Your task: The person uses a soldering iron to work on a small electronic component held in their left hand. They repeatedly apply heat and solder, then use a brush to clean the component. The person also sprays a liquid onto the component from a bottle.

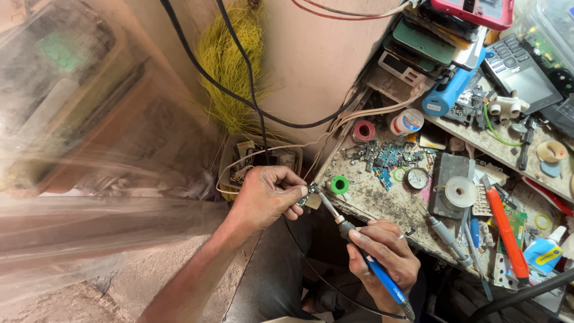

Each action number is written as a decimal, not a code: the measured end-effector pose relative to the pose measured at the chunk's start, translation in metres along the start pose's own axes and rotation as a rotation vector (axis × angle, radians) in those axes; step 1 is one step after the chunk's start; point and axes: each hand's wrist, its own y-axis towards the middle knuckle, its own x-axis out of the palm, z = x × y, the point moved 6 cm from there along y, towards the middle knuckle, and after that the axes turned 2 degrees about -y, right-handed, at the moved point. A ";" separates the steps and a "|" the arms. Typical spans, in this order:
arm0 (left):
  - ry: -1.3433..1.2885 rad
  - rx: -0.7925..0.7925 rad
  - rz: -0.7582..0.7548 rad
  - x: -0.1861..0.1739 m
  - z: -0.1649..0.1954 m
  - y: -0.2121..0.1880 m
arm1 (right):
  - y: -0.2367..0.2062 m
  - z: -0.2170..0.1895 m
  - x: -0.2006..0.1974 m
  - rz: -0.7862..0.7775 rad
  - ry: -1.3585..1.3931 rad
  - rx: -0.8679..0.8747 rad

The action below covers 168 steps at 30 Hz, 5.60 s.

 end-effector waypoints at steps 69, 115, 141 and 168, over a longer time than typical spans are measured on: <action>0.010 0.005 -0.012 0.005 0.000 -0.004 | 0.003 0.003 -0.012 -0.024 0.051 0.105; -0.006 0.020 -0.019 0.006 -0.007 -0.002 | 0.002 0.002 -0.012 -0.022 0.046 0.090; -0.022 0.031 -0.026 0.004 -0.010 -0.002 | -0.003 0.005 -0.014 0.023 0.070 0.118; 0.865 1.127 0.217 0.148 0.052 -0.159 | -0.118 -0.005 -0.168 0.560 0.492 0.111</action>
